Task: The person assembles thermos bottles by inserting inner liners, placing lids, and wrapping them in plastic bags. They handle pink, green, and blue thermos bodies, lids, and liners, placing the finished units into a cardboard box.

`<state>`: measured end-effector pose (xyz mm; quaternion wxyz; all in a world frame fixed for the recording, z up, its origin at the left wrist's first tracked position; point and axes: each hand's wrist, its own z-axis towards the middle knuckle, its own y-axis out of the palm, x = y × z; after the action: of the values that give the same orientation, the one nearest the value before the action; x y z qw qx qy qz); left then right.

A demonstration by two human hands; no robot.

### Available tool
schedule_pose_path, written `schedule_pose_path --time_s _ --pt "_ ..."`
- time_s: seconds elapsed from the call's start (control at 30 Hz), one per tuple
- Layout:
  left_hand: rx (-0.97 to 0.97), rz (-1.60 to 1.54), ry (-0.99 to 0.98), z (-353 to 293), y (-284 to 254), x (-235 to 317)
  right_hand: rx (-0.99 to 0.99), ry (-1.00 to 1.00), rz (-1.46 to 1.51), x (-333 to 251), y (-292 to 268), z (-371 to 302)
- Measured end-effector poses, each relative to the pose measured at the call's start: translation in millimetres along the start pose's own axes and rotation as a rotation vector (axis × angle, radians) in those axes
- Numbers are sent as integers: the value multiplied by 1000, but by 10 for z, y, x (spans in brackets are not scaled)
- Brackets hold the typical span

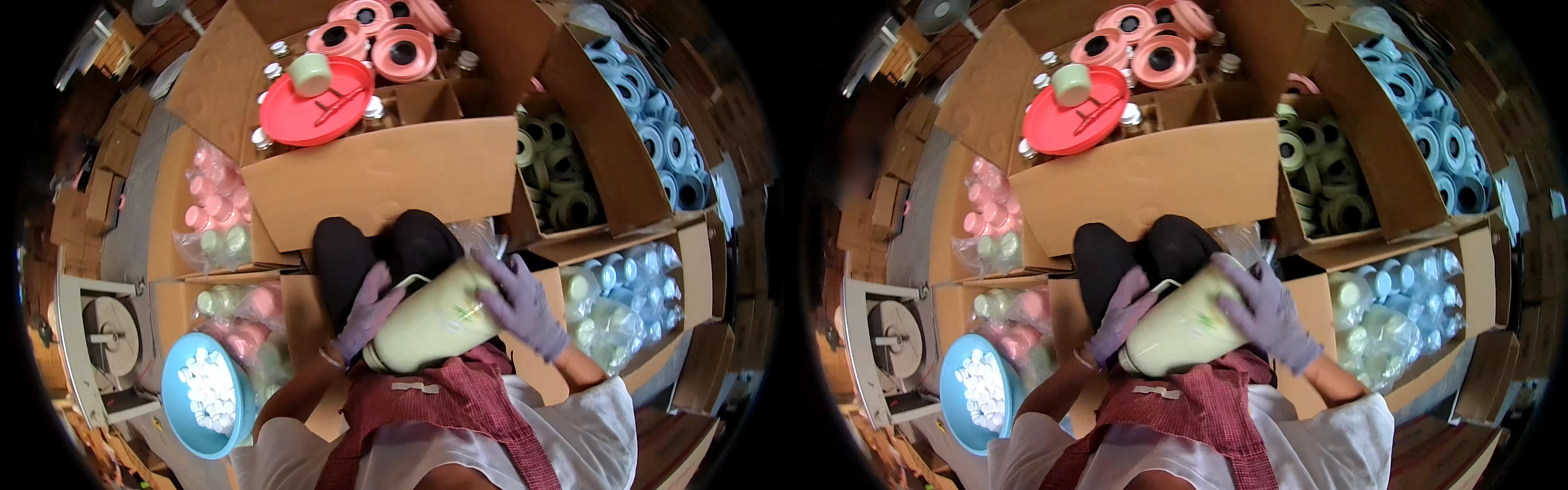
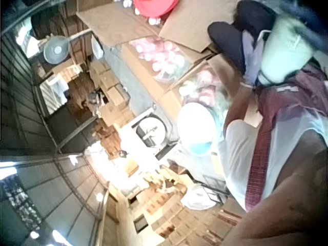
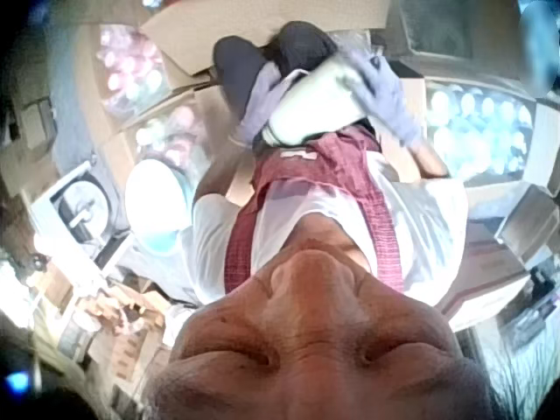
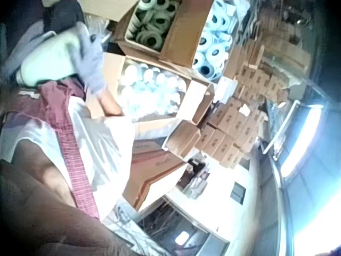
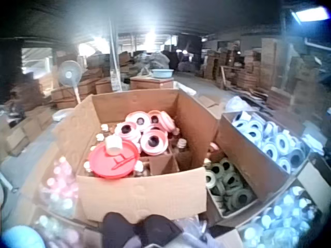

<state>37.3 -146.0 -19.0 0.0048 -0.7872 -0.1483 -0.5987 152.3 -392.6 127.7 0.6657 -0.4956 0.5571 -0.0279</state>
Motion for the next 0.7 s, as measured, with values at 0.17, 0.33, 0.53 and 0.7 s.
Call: schedule_pose_path --time_s 0.17,0.33,0.53,0.7 --pt "-577 285 39 -157 -216 -143 115 -399 300 998 232 83" --pt "-214 808 660 -219 335 807 -37 621 1466 1320 666 -25" --pt "-165 458 139 75 241 688 433 -306 369 1116 439 118" --pt "-194 827 828 193 467 981 -51 421 1338 1316 453 274"
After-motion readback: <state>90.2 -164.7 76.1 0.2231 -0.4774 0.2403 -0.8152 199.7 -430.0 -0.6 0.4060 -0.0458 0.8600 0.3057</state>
